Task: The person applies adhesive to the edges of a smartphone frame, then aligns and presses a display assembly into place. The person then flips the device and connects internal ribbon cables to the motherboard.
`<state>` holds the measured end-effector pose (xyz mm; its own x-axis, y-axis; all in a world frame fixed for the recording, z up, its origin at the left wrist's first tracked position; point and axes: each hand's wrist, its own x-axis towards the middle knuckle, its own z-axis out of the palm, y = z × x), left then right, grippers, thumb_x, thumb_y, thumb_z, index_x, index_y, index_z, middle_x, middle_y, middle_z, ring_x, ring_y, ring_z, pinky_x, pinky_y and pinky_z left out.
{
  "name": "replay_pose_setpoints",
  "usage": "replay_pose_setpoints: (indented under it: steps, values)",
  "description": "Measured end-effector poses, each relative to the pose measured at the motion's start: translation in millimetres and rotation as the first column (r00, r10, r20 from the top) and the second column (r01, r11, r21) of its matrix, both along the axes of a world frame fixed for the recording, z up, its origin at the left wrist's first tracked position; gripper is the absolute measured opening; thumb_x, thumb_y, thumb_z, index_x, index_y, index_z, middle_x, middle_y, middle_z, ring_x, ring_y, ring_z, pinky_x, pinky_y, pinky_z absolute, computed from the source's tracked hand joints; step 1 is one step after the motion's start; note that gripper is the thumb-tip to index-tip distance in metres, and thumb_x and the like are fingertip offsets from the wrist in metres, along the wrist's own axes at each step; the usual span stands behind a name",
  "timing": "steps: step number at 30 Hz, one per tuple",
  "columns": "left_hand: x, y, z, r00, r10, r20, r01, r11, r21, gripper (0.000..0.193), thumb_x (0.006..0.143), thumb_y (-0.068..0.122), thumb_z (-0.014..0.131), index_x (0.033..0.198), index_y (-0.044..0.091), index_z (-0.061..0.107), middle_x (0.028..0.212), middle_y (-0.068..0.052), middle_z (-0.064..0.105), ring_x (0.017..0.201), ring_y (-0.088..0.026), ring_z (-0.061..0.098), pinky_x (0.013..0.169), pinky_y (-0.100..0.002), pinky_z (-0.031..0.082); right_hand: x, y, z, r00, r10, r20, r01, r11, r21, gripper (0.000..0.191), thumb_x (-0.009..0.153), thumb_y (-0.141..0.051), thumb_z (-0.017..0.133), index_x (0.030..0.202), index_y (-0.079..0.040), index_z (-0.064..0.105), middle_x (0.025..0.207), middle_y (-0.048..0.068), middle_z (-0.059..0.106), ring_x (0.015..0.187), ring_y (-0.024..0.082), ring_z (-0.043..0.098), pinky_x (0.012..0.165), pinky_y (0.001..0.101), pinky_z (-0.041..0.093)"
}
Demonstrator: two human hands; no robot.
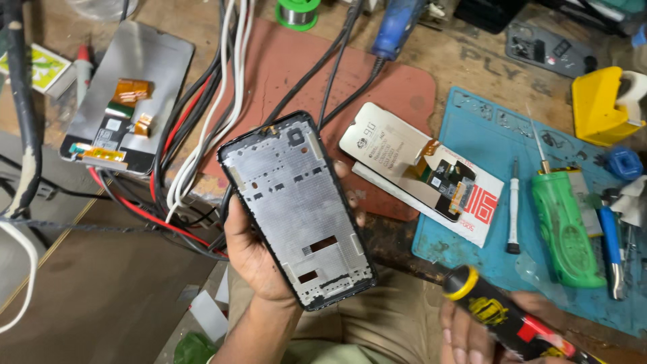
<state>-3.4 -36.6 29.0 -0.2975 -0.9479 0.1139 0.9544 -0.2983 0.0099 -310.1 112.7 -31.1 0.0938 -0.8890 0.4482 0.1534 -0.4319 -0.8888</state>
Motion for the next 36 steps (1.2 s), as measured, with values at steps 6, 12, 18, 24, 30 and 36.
replay_pose_setpoints:
  steps: [6, 12, 18, 24, 30, 36]
  values:
    - [-6, 0, 9, 0.997, -0.023, -0.075, 0.022, 0.999, -0.026, 0.084, 0.099, 0.062, 0.045, 0.157, 0.002, 0.041, 0.143, -0.028, 0.057, 0.113, -0.043, 0.063, 0.097, -0.056, 0.052, -31, 10, 22, 0.939, -0.337, 0.075, 0.341, 0.938, -0.064, 0.036, 0.116, -0.033, 0.045, 0.138, -0.006, 0.054, 0.132, 0.014, 0.062, 0.123, 0.028, 0.061, 0.102, 0.0455, 0.052]
    - [-9, 2, 19, 1.0, -0.016, -0.011, 0.016, 0.998, -0.053, 0.083, 0.103, 0.061, 0.045, 0.159, 0.0, 0.041, 0.142, -0.029, 0.056, 0.112, -0.044, 0.063, 0.094, -0.055, 0.054, -92, 0, 61, 0.823, -0.567, 0.024, 0.567, 0.819, -0.085, 0.04, 0.119, -0.036, 0.043, 0.141, -0.004, 0.053, 0.137, 0.012, 0.06, 0.128, 0.024, 0.059, 0.104, 0.0393, 0.052]
    - [-11, 2, 30, 1.0, -0.02, -0.022, 0.018, 0.993, -0.118, 0.084, 0.105, 0.061, 0.044, 0.16, -0.002, 0.04, 0.14, -0.029, 0.057, 0.113, -0.042, 0.064, 0.097, -0.055, 0.055, -155, -139, 137, 0.572, -0.764, -0.298, 0.746, 0.636, -0.198, 0.034, 0.124, -0.031, 0.051, 0.139, -0.002, 0.061, 0.121, 0.006, 0.069, 0.113, 0.016, 0.066, 0.089, 0.0277, 0.059]
    - [-12, -2, 36, 0.999, -0.023, 0.047, 0.025, 0.998, -0.051, 0.082, 0.101, 0.06, 0.043, 0.155, 0.0, 0.042, 0.135, -0.027, 0.06, 0.108, -0.04, 0.066, 0.09, -0.053, 0.057, -146, -274, 199, 0.225, -0.781, -0.582, 0.426, 0.616, -0.662, 0.024, 0.1, -0.001, 0.07, 0.124, -0.001, 0.063, 0.114, 0.017, 0.071, 0.099, 0.029, 0.067, 0.085, 0.039, 0.054]
    - [-12, -2, 41, 0.996, 0.009, 0.089, -0.002, 0.997, -0.08, 0.081, 0.105, 0.059, 0.043, 0.157, -0.003, 0.042, 0.133, -0.027, 0.061, 0.107, -0.04, 0.066, 0.091, -0.053, 0.057, -116, -347, 203, -0.118, -0.622, -0.774, 0.444, 0.664, -0.601, 0.029, 0.09, -0.005, 0.072, 0.118, -0.011, 0.074, 0.112, 0.022, 0.073, 0.103, 0.045, 0.067, 0.087, 0.0536, 0.053]
    - [-13, -10, 43, 0.993, -0.02, 0.118, 0.025, 0.999, -0.035, 0.081, 0.102, 0.06, 0.043, 0.155, -0.001, 0.042, 0.135, -0.028, 0.061, 0.107, -0.04, 0.067, 0.09, -0.053, 0.057, -107, -388, 195, -0.26, -0.466, -0.846, 0.526, 0.666, -0.529, 0.033, 0.093, -0.018, 0.07, 0.125, -0.009, 0.07, 0.107, 0.027, 0.071, 0.1, 0.049, 0.065, 0.082, 0.0593, 0.051]
